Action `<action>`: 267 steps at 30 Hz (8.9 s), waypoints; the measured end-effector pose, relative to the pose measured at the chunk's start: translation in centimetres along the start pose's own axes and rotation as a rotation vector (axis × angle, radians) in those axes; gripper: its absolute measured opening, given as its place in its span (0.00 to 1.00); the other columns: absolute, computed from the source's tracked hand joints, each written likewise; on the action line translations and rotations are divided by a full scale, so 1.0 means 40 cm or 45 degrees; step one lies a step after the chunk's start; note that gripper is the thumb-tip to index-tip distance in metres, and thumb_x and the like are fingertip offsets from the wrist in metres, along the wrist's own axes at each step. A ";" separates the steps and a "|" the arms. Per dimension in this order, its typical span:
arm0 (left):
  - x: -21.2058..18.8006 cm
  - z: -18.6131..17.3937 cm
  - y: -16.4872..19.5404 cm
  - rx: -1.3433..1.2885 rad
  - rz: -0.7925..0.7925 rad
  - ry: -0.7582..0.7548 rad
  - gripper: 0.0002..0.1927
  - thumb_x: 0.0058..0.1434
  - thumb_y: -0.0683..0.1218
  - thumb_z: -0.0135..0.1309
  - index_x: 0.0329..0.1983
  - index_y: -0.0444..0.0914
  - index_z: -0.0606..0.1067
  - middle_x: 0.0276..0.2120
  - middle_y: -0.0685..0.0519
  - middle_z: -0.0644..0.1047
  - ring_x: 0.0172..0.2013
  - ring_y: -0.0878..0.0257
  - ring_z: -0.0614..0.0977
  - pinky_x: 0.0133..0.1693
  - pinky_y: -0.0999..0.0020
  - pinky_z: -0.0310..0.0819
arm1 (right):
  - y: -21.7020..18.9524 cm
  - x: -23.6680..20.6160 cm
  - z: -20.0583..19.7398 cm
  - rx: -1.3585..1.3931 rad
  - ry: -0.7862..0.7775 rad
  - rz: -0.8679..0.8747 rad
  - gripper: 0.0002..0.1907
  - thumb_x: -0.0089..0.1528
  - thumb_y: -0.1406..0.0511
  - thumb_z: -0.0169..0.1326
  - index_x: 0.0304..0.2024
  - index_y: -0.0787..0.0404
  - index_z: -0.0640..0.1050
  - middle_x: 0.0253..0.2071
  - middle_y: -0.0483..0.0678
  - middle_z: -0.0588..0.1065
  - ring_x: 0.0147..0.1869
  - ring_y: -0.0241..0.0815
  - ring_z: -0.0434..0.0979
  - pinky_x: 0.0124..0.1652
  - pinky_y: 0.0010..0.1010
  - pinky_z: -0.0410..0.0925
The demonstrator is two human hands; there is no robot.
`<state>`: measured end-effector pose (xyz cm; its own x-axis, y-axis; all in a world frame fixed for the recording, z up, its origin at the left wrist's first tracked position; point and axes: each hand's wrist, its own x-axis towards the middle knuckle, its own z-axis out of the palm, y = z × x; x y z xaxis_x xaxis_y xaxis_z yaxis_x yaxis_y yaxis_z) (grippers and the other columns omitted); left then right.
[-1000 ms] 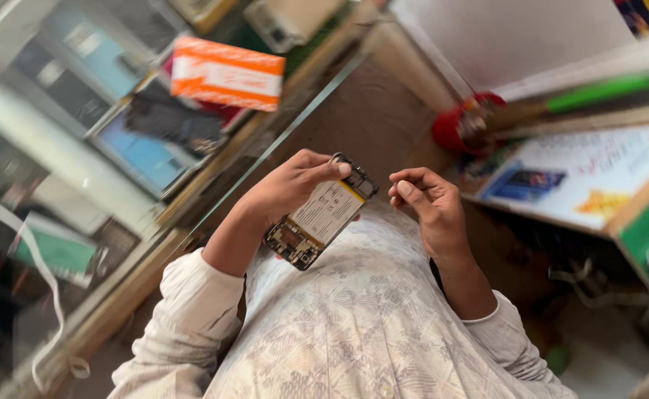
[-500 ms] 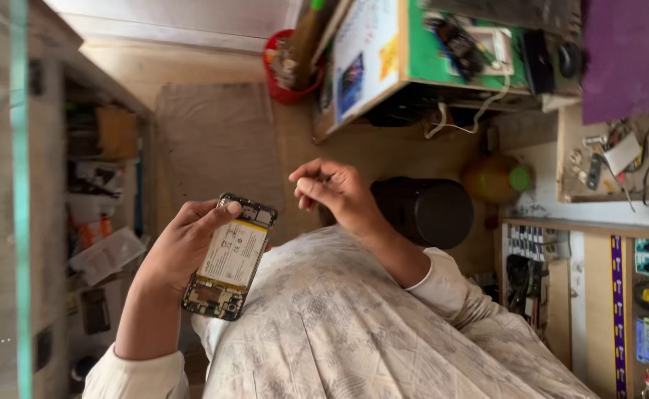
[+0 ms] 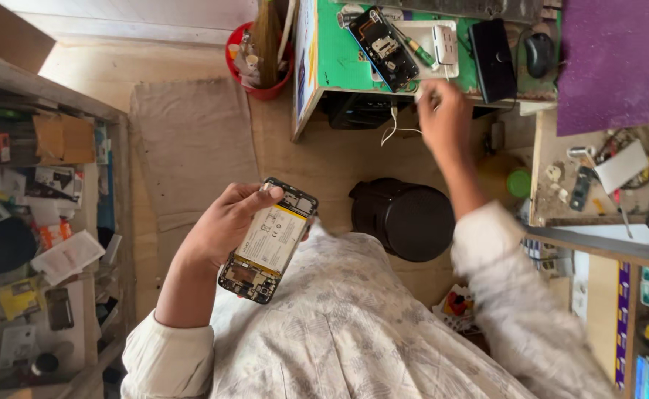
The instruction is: The person disassembles a smartphone by removing screws and internal components. They use a screwdriver to loosen screws, detach a metal bracket, and remove a small black component from the phone's interior.
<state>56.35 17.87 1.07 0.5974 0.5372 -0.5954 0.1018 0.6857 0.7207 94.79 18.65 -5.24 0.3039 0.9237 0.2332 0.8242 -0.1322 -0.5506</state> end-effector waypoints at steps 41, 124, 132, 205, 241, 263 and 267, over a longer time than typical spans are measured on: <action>-0.457 -0.394 -0.146 -0.632 0.668 0.168 0.17 0.71 0.49 0.51 0.55 0.32 0.77 0.40 0.47 0.82 0.37 0.61 0.86 0.41 0.65 0.83 | -0.735 -0.154 0.231 1.519 -0.592 -0.015 0.09 0.74 0.73 0.58 0.56 0.69 0.76 0.38 0.50 0.76 0.39 0.40 0.78 0.43 0.29 0.73; -1.070 -1.019 -0.335 -0.307 0.585 2.152 0.16 0.71 0.53 0.47 0.48 0.37 0.78 0.18 0.48 0.76 0.18 0.58 0.79 0.25 0.60 0.73 | -2.033 -0.526 0.787 0.594 -1.154 -1.820 0.10 0.65 0.69 0.64 0.49 0.61 0.82 0.34 0.48 0.75 0.32 0.40 0.78 0.33 0.33 0.69; -1.092 -1.027 -0.326 -0.339 0.394 2.157 0.16 0.70 0.52 0.46 0.49 0.39 0.79 0.16 0.46 0.75 0.17 0.54 0.79 0.25 0.57 0.72 | -2.074 -0.529 0.805 0.599 -1.151 -1.940 0.06 0.65 0.68 0.61 0.41 0.65 0.78 0.36 0.53 0.74 0.35 0.50 0.78 0.34 0.38 0.70; -1.073 -1.048 -0.353 -0.387 0.254 2.206 0.17 0.69 0.52 0.49 0.44 0.34 0.79 0.27 0.40 0.81 0.29 0.48 0.83 0.34 0.54 0.75 | -2.118 -0.548 0.885 0.658 -1.254 -1.941 0.07 0.62 0.65 0.62 0.36 0.64 0.81 0.31 0.52 0.75 0.30 0.53 0.78 0.32 0.41 0.70; -1.073 -1.066 -0.587 -1.556 1.293 1.190 0.21 0.60 0.47 0.59 0.52 0.30 0.75 0.43 0.39 0.82 0.40 0.54 0.87 0.39 0.58 0.86 | -1.932 -0.510 1.258 0.669 -1.643 -1.258 0.07 0.62 0.71 0.62 0.40 0.67 0.78 0.40 0.51 0.80 0.46 0.41 0.79 0.48 0.34 0.72; -1.080 -0.967 -0.558 -1.903 1.994 1.121 0.28 0.70 0.47 0.47 0.71 0.31 0.62 0.53 0.42 0.78 0.54 0.53 0.81 0.59 0.53 0.76 | -2.023 -0.730 1.264 0.280 -1.335 -1.756 0.10 0.61 0.62 0.64 0.32 0.62 0.82 0.32 0.51 0.76 0.37 0.53 0.77 0.39 0.43 0.68; -1.079 -0.960 -0.553 -1.864 2.057 1.125 0.29 0.71 0.47 0.48 0.72 0.31 0.62 0.51 0.43 0.78 0.53 0.54 0.81 0.60 0.53 0.76 | -2.029 -0.731 1.269 0.239 -1.378 -1.676 0.10 0.60 0.62 0.65 0.31 0.62 0.82 0.32 0.50 0.76 0.37 0.52 0.77 0.40 0.42 0.68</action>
<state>-2.22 -1.63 -2.81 -0.8089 0.5259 -0.2629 -0.5780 -0.7930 0.1922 -5.23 20.61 -8.05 -0.9834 0.1812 0.0077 0.1480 0.8258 -0.5442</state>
